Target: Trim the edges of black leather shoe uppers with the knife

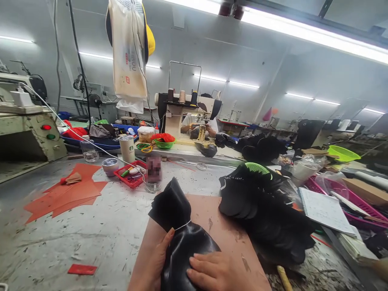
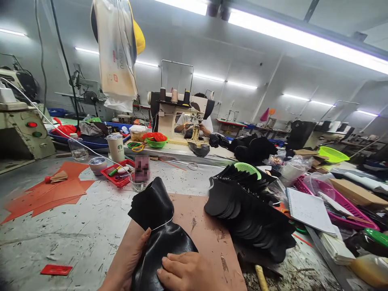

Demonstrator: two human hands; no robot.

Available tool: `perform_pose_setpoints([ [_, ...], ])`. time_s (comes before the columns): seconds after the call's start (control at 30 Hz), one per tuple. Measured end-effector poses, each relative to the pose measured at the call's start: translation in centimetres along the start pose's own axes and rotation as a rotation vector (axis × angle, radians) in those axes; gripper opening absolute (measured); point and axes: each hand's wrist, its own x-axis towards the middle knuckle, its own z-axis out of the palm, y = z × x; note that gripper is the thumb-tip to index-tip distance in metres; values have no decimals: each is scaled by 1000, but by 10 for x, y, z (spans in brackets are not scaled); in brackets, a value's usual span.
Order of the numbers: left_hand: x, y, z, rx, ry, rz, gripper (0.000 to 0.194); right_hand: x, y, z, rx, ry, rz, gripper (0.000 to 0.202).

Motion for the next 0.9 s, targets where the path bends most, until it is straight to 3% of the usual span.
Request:
perform_pose_setpoints([
  [0.1,6,-7,5,-96,-54,-73,54,5,11,-3,153,-91,196,20],
  [0.2,8,-12,10,-54,11,-3,68,21,23,-3,-43,-69,351,20],
  [0.4,13,-23,22,134,189,182,61,40,16,8,-404,-256,204,11],
  [0.6,29,-41,20,249,209,239,63,42,13,11,-494,-418,143,13],
  [0.7,30,-41,20,255,173,255,66,43,31,3,-402,-440,66,11],
  [0.77,26,-32,22,240,95,274,71,41,43,-4,-255,-444,105,5],
  [0.9,16,4,28,350,-73,341,75,43,45,-23,313,-413,272,8],
])
